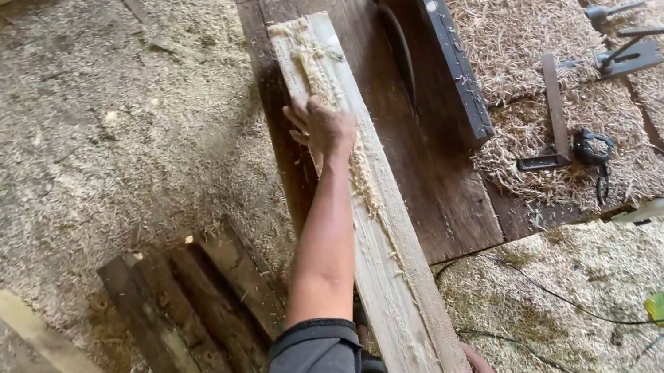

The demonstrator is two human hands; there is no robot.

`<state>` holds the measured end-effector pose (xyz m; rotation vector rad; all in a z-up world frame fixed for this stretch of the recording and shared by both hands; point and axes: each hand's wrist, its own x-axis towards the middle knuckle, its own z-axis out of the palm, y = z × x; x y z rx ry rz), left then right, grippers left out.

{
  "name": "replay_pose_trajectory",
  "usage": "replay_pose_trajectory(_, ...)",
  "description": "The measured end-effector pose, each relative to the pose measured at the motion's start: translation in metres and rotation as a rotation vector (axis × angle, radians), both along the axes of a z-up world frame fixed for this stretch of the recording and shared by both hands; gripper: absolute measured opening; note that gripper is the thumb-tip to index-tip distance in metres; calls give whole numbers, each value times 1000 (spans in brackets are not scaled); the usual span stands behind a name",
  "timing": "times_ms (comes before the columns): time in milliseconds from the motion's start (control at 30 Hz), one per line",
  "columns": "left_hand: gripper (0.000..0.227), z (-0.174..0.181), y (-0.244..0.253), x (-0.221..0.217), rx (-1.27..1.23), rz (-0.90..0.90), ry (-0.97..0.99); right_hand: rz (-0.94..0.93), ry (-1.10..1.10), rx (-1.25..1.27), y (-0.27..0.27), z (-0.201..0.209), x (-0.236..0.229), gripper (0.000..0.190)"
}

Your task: Inspecting, handling, and organizing wood planks and logs on a workshop workbench.

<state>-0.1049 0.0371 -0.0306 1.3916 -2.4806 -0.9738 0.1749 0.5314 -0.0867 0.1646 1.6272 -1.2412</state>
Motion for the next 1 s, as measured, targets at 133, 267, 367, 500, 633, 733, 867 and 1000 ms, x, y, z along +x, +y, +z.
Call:
replay_pose_trajectory(133, 34, -14, -16, -15, 214, 240, -41, -70, -185, 45, 4, -9, 0, 104)
replay_pose_trajectory(267, 24, 40, -16, 5, 224, 293, 13, -103, -211, 68, 4, -23, -2, 106)
replay_pose_trajectory(367, 22, 37, -26, 8, 239, 333, 56, -93, -132, 56, 27, -54, 0, 107)
replay_pose_trajectory(500, 34, 4, -58, -10, -162, -93, -91, 388, 510, -57, 62, -111, 10, 71)
replay_pose_trajectory(633, 48, -12, -74, -27, -231, -131, -103, 104, 237, 220, 26, -67, 13, 105)
replay_pose_trajectory(733, 23, -33, -79, -26, 26, -239, -130, 87, 214, 191, 23, -60, 17, 105)
replay_pose_trajectory(867, 33, -47, -89, -31, -322, -516, -29, 146, 262, 29, 80, -177, 21, 103)
replay_pose_trajectory(1000, 20, -46, -65, -18, 409, -291, 261, 22, 285, -170, 84, -182, 29, 100)
